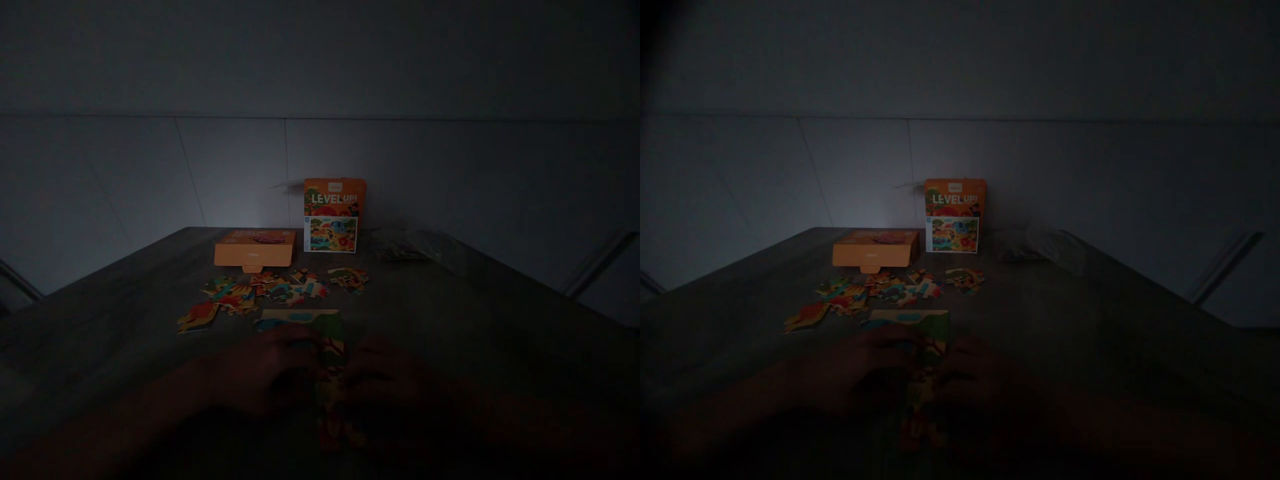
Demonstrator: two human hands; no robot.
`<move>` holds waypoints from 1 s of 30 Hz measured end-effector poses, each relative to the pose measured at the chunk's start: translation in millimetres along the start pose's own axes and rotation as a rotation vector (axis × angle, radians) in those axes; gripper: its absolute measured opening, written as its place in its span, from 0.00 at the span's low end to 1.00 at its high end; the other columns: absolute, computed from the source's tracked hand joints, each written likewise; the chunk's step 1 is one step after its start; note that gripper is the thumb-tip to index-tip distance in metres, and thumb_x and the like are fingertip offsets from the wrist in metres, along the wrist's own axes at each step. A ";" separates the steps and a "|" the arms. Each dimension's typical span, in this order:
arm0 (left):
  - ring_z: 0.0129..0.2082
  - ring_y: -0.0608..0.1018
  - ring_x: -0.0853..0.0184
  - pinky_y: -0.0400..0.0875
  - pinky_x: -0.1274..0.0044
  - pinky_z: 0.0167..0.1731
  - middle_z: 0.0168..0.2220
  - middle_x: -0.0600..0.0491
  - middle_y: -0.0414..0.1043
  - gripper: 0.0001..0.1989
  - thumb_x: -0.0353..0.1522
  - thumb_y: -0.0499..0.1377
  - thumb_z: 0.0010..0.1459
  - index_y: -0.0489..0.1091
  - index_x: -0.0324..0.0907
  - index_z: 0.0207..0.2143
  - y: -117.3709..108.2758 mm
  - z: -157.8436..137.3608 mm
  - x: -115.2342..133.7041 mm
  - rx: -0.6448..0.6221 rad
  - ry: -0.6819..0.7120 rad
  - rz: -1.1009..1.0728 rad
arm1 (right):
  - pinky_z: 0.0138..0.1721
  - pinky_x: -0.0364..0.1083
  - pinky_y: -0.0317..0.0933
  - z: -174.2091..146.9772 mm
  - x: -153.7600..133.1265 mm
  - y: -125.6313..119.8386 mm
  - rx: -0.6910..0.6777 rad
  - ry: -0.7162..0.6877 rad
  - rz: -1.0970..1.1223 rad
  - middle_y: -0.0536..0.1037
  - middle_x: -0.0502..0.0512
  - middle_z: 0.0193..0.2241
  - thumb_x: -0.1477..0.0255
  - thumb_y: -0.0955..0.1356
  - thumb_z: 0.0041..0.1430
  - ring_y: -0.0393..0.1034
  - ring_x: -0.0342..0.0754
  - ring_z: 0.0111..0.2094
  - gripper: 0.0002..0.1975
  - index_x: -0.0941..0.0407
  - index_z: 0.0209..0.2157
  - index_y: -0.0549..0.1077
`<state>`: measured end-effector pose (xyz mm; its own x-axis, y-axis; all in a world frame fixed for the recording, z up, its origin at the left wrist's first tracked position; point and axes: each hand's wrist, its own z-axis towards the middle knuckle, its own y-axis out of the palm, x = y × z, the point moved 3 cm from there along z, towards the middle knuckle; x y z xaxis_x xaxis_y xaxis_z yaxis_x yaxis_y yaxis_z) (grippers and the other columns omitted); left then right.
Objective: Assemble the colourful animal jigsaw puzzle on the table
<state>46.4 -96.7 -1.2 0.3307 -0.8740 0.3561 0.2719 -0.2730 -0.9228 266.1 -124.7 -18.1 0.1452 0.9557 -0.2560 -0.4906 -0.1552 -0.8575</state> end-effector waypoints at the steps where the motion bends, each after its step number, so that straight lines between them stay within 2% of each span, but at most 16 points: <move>1: 0.59 0.68 0.56 0.69 0.66 0.56 0.59 0.46 0.66 0.19 0.30 0.62 0.58 0.69 0.44 0.52 0.3 0.2 0.1 -0.001 -0.004 -0.002 | 0.45 0.50 0.64 -0.7 0.3 0.9 0.000 -0.005 -0.007 0.75 0.59 0.44 0.66 0.69 0.59 0.67 0.50 0.45 0.18 0.58 0.49 0.71; 8: 0.62 0.66 0.58 0.67 0.67 0.58 0.61 0.47 0.64 0.21 0.29 0.61 0.59 0.68 0.46 0.55 2.0 -2.1 -0.4 -0.016 -0.004 0.012 | 0.46 0.50 0.64 0.2 -4.3 -0.9 0.037 0.007 -0.064 0.75 0.59 0.44 0.68 0.69 0.58 0.68 0.50 0.46 0.17 0.58 0.49 0.70; 13: 0.62 0.66 0.57 0.66 0.66 0.59 0.60 0.47 0.64 0.21 0.28 0.61 0.58 0.68 0.46 0.55 -2.1 0.3 3.5 -0.014 -0.001 -0.004 | 0.49 0.50 0.63 3.9 -6.8 -2.7 -0.038 0.065 -0.069 0.75 0.58 0.45 0.69 0.69 0.59 0.67 0.49 0.47 0.16 0.55 0.50 0.71; 19: 0.61 0.66 0.57 0.67 0.66 0.59 0.60 0.47 0.65 0.22 0.28 0.60 0.59 0.67 0.46 0.55 -4.0 2.6 6.8 -0.017 0.007 -0.018 | 0.47 0.50 0.64 4.8 -5.3 -6.3 0.033 0.005 -0.060 0.76 0.59 0.44 0.68 0.69 0.59 0.68 0.50 0.46 0.18 0.56 0.51 0.70; 22: 0.60 0.67 0.57 0.68 0.66 0.58 0.60 0.47 0.64 0.21 0.28 0.61 0.59 0.68 0.46 0.55 -1.6 0.5 3.8 0.004 0.005 -0.034 | 0.48 0.51 0.64 4.0 -5.1 -5.5 0.011 0.038 -0.059 0.76 0.59 0.44 0.68 0.69 0.60 0.68 0.50 0.47 0.17 0.57 0.49 0.71; 30: 0.61 0.66 0.58 0.68 0.66 0.58 0.60 0.46 0.63 0.20 0.30 0.59 0.61 0.68 0.46 0.56 0.5 -4.3 1.6 -0.012 0.011 0.024 | 0.46 0.50 0.64 4.6 -6.1 -3.8 0.013 0.017 -0.066 0.75 0.60 0.42 0.67 0.69 0.60 0.68 0.49 0.45 0.15 0.58 0.47 0.73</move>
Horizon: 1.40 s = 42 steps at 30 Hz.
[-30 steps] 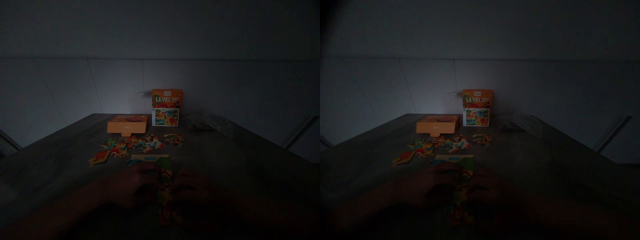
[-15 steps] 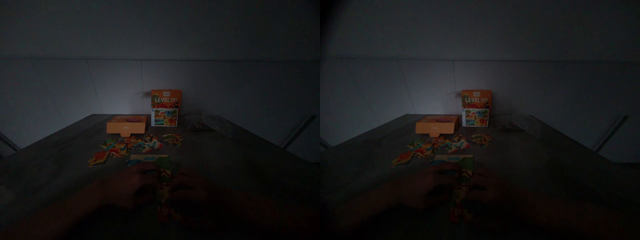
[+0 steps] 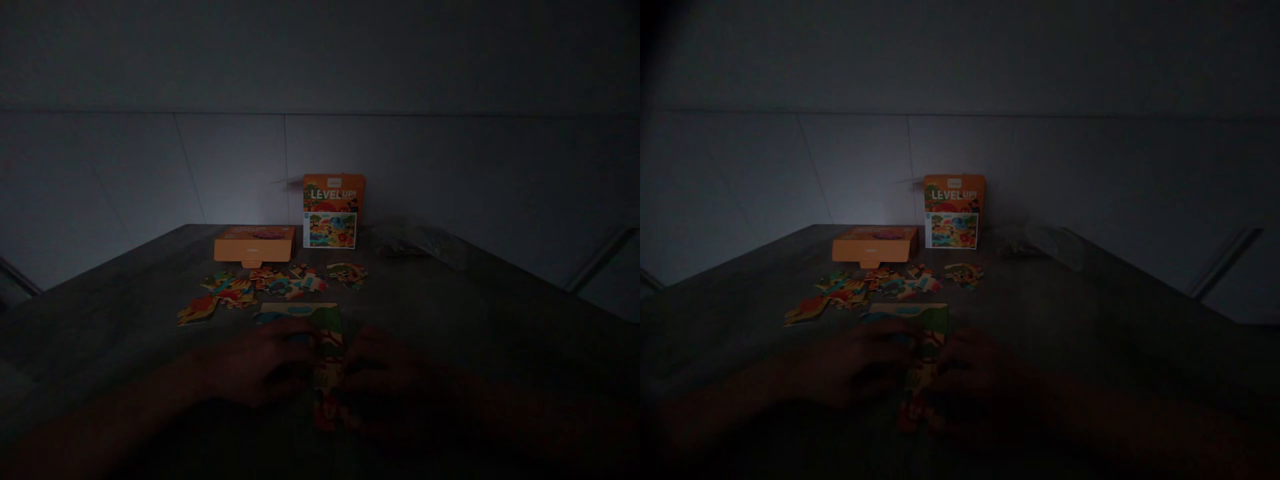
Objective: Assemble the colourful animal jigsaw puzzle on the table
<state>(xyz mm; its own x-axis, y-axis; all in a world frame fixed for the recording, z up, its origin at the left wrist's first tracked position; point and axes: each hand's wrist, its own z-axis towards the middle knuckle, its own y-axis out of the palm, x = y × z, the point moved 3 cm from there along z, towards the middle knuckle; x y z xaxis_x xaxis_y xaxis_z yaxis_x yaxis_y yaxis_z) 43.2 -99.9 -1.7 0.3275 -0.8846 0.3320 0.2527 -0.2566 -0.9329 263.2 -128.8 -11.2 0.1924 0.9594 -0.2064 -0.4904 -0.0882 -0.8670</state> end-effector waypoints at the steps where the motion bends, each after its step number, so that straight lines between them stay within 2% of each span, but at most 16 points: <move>1: 0.61 0.66 0.58 0.68 0.67 0.58 0.60 0.47 0.63 0.19 0.30 0.59 0.61 0.68 0.46 0.55 -0.6 0.0 1.1 -0.004 0.009 0.003 | 0.46 0.50 0.65 -0.4 0.4 0.1 0.005 -0.004 -0.002 0.75 0.60 0.42 0.66 0.69 0.60 0.68 0.49 0.45 0.15 0.59 0.47 0.73; 8: 0.57 0.70 0.60 0.70 0.69 0.56 0.59 0.46 0.65 0.18 0.28 0.59 0.61 0.70 0.46 0.53 -1.9 -0.3 4.0 0.035 0.075 -0.016 | 0.46 0.51 0.65 -3.1 4.0 2.5 0.036 -0.028 -0.002 0.75 0.59 0.42 0.65 0.70 0.59 0.68 0.50 0.45 0.16 0.58 0.47 0.73; 14: 0.55 0.71 0.60 0.70 0.70 0.56 0.56 0.48 0.67 0.18 0.26 0.60 0.59 0.72 0.47 0.51 -1.4 -0.5 4.1 0.006 0.044 -0.050 | 0.48 0.52 0.64 -2.5 4.8 2.9 0.023 -0.020 0.006 0.75 0.60 0.42 0.66 0.69 0.59 0.68 0.50 0.46 0.15 0.58 0.46 0.73; 18: 0.54 0.72 0.59 0.71 0.69 0.54 0.54 0.47 0.68 0.15 0.27 0.59 0.60 0.73 0.46 0.49 -1.3 0.1 4.6 0.020 0.049 -0.061 | 0.47 0.51 0.65 -2.5 6.3 4.0 0.013 -0.005 0.015 0.75 0.59 0.42 0.66 0.69 0.59 0.68 0.49 0.46 0.15 0.57 0.46 0.73; 24: 0.56 0.71 0.60 0.70 0.69 0.55 0.54 0.48 0.70 0.16 0.26 0.59 0.59 0.73 0.46 0.49 0.5 -1.1 2.2 0.007 0.030 -0.074 | 0.45 0.51 0.65 -4.5 8.0 4.0 0.028 -0.028 0.030 0.74 0.60 0.42 0.63 0.69 0.60 0.68 0.49 0.44 0.17 0.59 0.47 0.73; 30: 0.56 0.71 0.58 0.70 0.67 0.55 0.54 0.48 0.69 0.18 0.25 0.60 0.56 0.74 0.47 0.49 -1.2 -1.3 3.9 0.012 0.026 -0.077 | 0.40 0.48 0.66 -7.9 12.4 7.0 -0.004 0.011 0.047 0.73 0.59 0.42 0.61 0.69 0.59 0.68 0.48 0.42 0.18 0.56 0.47 0.74; 33: 0.55 0.71 0.58 0.71 0.68 0.54 0.54 0.48 0.68 0.19 0.25 0.60 0.56 0.73 0.48 0.49 -1.4 -1.4 4.6 0.013 0.016 -0.058 | 0.39 0.47 0.67 -13.1 14.4 7.0 0.023 0.092 0.083 0.72 0.59 0.43 0.61 0.71 0.56 0.68 0.49 0.41 0.23 0.56 0.50 0.69; 35: 0.54 0.72 0.58 0.72 0.69 0.52 0.54 0.48 0.68 0.19 0.25 0.60 0.56 0.72 0.47 0.50 -0.8 -1.8 4.5 0.007 0.012 -0.040 | 0.38 0.47 0.67 -17.2 16.8 5.9 0.090 0.182 0.124 0.71 0.58 0.43 0.62 0.73 0.53 0.67 0.48 0.40 0.30 0.56 0.54 0.63; 37: 0.51 0.73 0.59 0.73 0.69 0.50 0.53 0.47 0.68 0.21 0.26 0.60 0.55 0.71 0.46 0.52 -0.3 -2.0 3.7 0.005 -0.006 -0.029 | 0.37 0.46 0.67 -18.9 17.5 3.9 0.165 0.200 0.161 0.69 0.57 0.42 0.64 0.73 0.53 0.66 0.48 0.39 0.33 0.55 0.56 0.58; 39: 0.49 0.74 0.59 0.74 0.69 0.49 0.52 0.47 0.68 0.22 0.26 0.61 0.55 0.69 0.46 0.53 -0.6 -1.8 3.5 0.011 -0.012 -0.028 | 0.38 0.45 0.66 -16.2 14.8 3.0 0.148 0.113 0.158 0.68 0.57 0.42 0.64 0.71 0.56 0.65 0.47 0.40 0.27 0.54 0.54 0.61; 42: 0.52 0.72 0.58 0.72 0.68 0.52 0.53 0.48 0.67 0.19 0.26 0.60 0.56 0.71 0.48 0.50 -1.4 -0.8 4.6 -0.005 0.012 -0.035 | 0.37 0.44 0.65 -8.7 8.7 3.5 -0.004 -0.013 0.105 0.68 0.57 0.42 0.64 0.68 0.61 0.66 0.46 0.40 0.17 0.54 0.50 0.68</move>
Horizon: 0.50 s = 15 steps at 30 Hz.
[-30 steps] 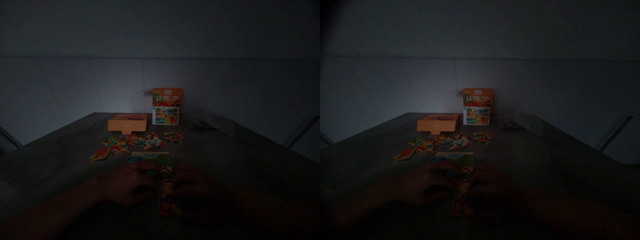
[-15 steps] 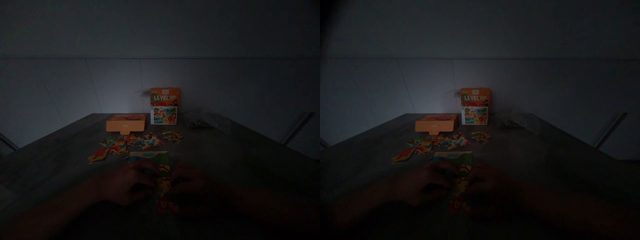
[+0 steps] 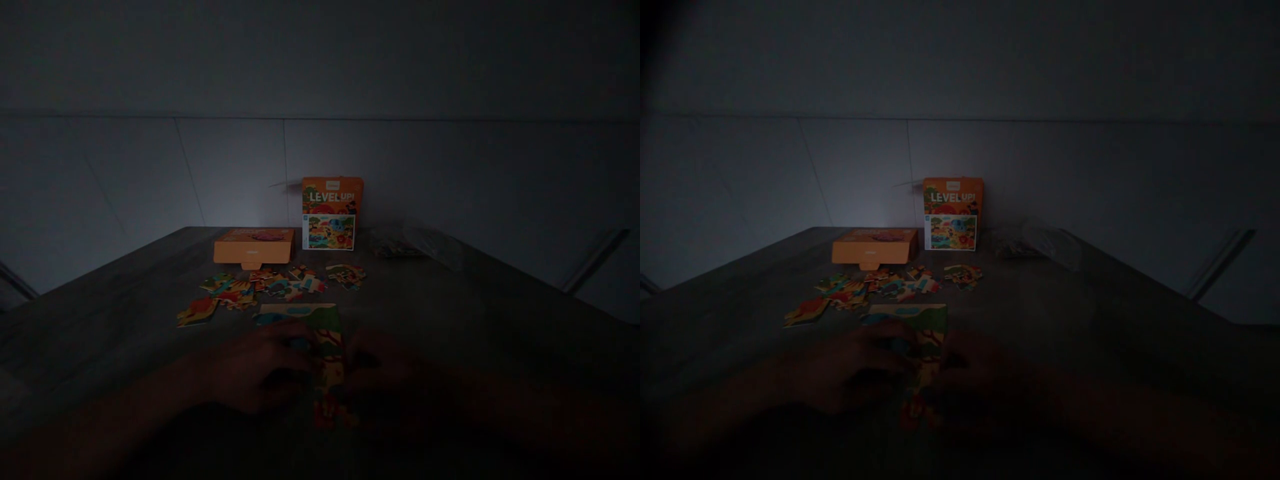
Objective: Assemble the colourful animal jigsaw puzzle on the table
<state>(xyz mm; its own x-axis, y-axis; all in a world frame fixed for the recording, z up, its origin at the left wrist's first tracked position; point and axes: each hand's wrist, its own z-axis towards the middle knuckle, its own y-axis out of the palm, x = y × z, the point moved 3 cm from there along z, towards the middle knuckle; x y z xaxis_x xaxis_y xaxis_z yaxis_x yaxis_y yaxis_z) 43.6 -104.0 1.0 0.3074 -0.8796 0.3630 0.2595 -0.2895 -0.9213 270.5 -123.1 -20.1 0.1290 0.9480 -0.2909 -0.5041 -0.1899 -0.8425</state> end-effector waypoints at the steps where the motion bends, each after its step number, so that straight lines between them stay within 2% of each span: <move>1: 0.53 0.72 0.58 0.71 0.68 0.53 0.54 0.48 0.66 0.18 0.27 0.61 0.56 0.72 0.48 0.49 -0.3 0.3 0.4 -0.008 0.003 0.000 | 0.36 0.43 0.65 1.8 -0.8 -0.3 -0.022 0.013 -0.011 0.68 0.57 0.42 0.64 0.67 0.61 0.66 0.46 0.40 0.18 0.54 0.51 0.68; 3: 0.53 0.72 0.58 0.71 0.68 0.53 0.53 0.48 0.67 0.18 0.27 0.61 0.56 0.71 0.47 0.50 -0.8 0.7 0.6 -0.012 -0.005 -0.002 | 0.36 0.44 0.65 3.2 -1.1 -1.1 -0.007 0.080 -0.019 0.70 0.58 0.43 0.64 0.68 0.61 0.67 0.46 0.39 0.23 0.54 0.56 0.64; 5: 0.52 0.72 0.58 0.71 0.68 0.52 0.53 0.47 0.66 0.20 0.28 0.61 0.56 0.69 0.46 0.52 -0.9 0.5 0.7 -0.009 -0.010 0.000 | 0.35 0.44 0.65 1.1 1.3 -0.3 0.032 0.202 -0.029 0.71 0.57 0.42 0.65 0.68 0.61 0.67 0.46 0.36 0.31 0.54 0.63 0.55; 7: 0.51 0.73 0.58 0.71 0.68 0.52 0.53 0.46 0.66 0.22 0.29 0.61 0.57 0.67 0.45 0.55 -0.7 0.1 0.8 -0.003 -0.001 0.003 | 0.30 0.43 0.64 -3.7 5.7 0.3 0.129 0.343 -0.064 0.73 0.54 0.37 0.69 0.66 0.62 0.67 0.44 0.30 0.39 0.54 0.68 0.42; 9: 0.51 0.73 0.58 0.71 0.68 0.51 0.53 0.46 0.67 0.23 0.29 0.61 0.57 0.66 0.45 0.55 -0.6 -0.2 0.7 0.000 -0.001 0.009 | 0.25 0.41 0.60 -8.5 8.9 -0.1 0.248 0.419 -0.127 0.72 0.51 0.31 0.74 0.63 0.62 0.64 0.42 0.25 0.42 0.55 0.69 0.32; 15: 0.55 0.70 0.57 0.70 0.67 0.55 0.57 0.48 0.64 0.27 0.28 0.61 0.57 0.64 0.48 0.58 -1.4 -0.4 1.3 -0.021 -0.014 0.001 | 0.21 0.40 0.53 -10.6 10.2 -2.2 0.344 0.336 -0.267 0.69 0.47 0.25 0.78 0.60 0.60 0.60 0.41 0.22 0.40 0.52 0.69 0.37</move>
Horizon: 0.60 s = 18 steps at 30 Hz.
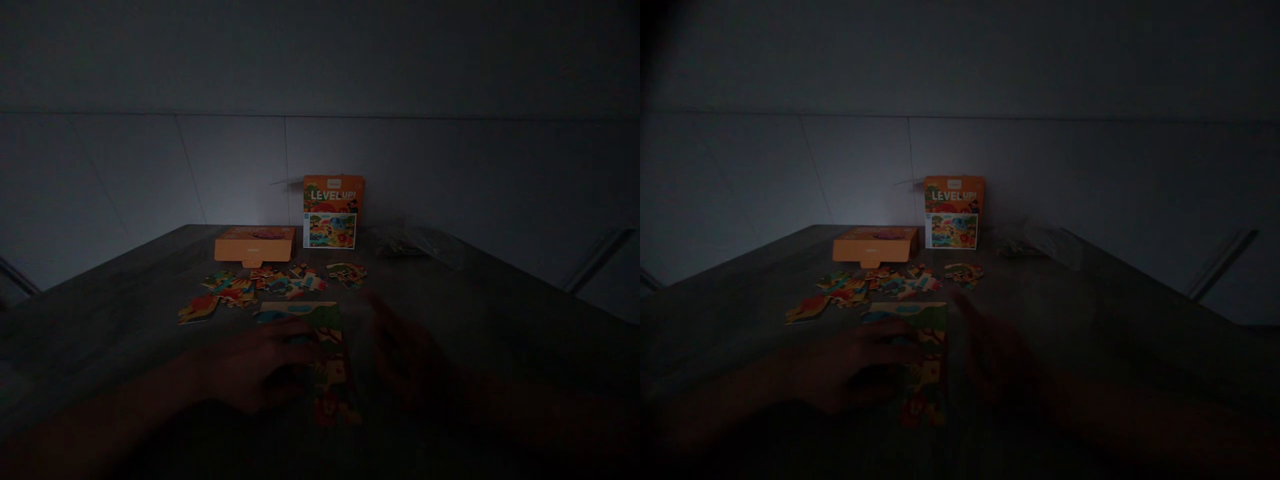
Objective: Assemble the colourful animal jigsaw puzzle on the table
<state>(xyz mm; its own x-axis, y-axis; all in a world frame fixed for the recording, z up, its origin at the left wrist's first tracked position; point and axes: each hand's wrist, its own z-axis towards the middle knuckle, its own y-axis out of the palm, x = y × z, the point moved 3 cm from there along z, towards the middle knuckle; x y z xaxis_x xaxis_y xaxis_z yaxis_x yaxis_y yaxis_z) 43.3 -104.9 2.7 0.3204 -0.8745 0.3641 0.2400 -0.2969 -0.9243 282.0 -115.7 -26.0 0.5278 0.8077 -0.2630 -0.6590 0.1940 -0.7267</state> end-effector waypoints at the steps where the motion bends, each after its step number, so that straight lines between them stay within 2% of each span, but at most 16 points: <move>1: 0.57 0.69 0.57 0.68 0.66 0.56 0.59 0.48 0.63 0.28 0.28 0.61 0.57 0.63 0.49 0.60 0.0 -0.2 0.2 -0.005 -0.001 0.003 | 0.21 0.40 0.53 0.5 0.0 -0.5 0.020 -0.013 0.003 0.68 0.46 0.25 0.78 0.60 0.60 0.60 0.41 0.21 0.41 0.52 0.69 0.36; 3: 0.59 0.67 0.57 0.66 0.65 0.58 0.59 0.48 0.62 0.29 0.29 0.61 0.57 0.61 0.50 0.61 0.1 -0.6 0.4 -0.015 -0.005 0.009 | 0.21 0.40 0.53 1.2 -0.1 -0.6 0.041 -0.025 0.001 0.68 0.46 0.24 0.78 0.60 0.59 0.60 0.41 0.21 0.42 0.52 0.69 0.34; 8: 0.57 0.69 0.58 0.68 0.67 0.56 0.59 0.48 0.62 0.29 0.29 0.60 0.58 0.61 0.50 0.62 -0.6 -0.4 0.7 -0.002 -0.009 0.017 | 0.21 0.40 0.53 2.6 -1.1 -2.2 0.027 -0.026 -0.026 0.69 0.46 0.24 0.79 0.59 0.59 0.61 0.42 0.21 0.42 0.54 0.69 0.33; 10: 0.57 0.69 0.58 0.68 0.67 0.56 0.59 0.48 0.63 0.28 0.29 0.61 0.58 0.62 0.49 0.61 -1.4 0.4 1.4 0.001 0.015 0.016 | 0.22 0.41 0.55 3.7 -2.5 -1.9 -0.055 -0.077 -0.009 0.71 0.49 0.25 0.79 0.60 0.59 0.63 0.43 0.22 0.36 0.55 0.68 0.47; 12: 0.55 0.70 0.58 0.68 0.68 0.56 0.57 0.47 0.65 0.23 0.30 0.61 0.59 0.67 0.48 0.57 -1.9 1.1 2.0 -0.001 0.039 0.018 | 0.25 0.41 0.58 4.3 -3.8 1.2 -0.199 -0.155 0.041 0.74 0.52 0.27 0.79 0.60 0.59 0.66 0.43 0.25 0.25 0.54 0.58 0.67; 13: 0.55 0.71 0.59 0.68 0.69 0.56 0.55 0.47 0.67 0.20 0.31 0.60 0.60 0.69 0.47 0.55 -2.0 1.3 2.2 -0.001 0.046 0.019 | 0.27 0.41 0.59 4.3 -4.0 3.5 -0.277 -0.186 0.076 0.75 0.53 0.28 0.79 0.61 0.59 0.67 0.43 0.26 0.21 0.54 0.51 0.73; 15: 0.54 0.71 0.60 0.69 0.70 0.56 0.54 0.48 0.68 0.15 0.30 0.59 0.61 0.72 0.47 0.51 -1.9 1.4 2.4 0.004 0.051 0.014 | 0.28 0.41 0.59 4.2 -2.7 7.6 -0.381 -0.196 0.139 0.77 0.54 0.28 0.79 0.61 0.59 0.69 0.43 0.27 0.16 0.55 0.43 0.77; 18: 0.54 0.71 0.61 0.69 0.71 0.55 0.54 0.48 0.68 0.15 0.29 0.59 0.61 0.73 0.46 0.50 -1.0 1.1 2.0 0.022 0.049 0.003 | 0.30 0.41 0.61 4.1 0.4 10.9 -0.410 -0.164 0.177 0.78 0.54 0.28 0.78 0.61 0.59 0.71 0.44 0.28 0.16 0.56 0.43 0.77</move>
<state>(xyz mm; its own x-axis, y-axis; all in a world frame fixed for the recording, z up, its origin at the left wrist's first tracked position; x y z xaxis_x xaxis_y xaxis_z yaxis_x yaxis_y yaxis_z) 44.7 -105.9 4.4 0.2762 -0.8934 0.3544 0.2596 -0.2856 -0.9225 272.8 -111.0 -31.4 0.3127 0.8922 -0.3258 -0.4481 -0.1639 -0.8789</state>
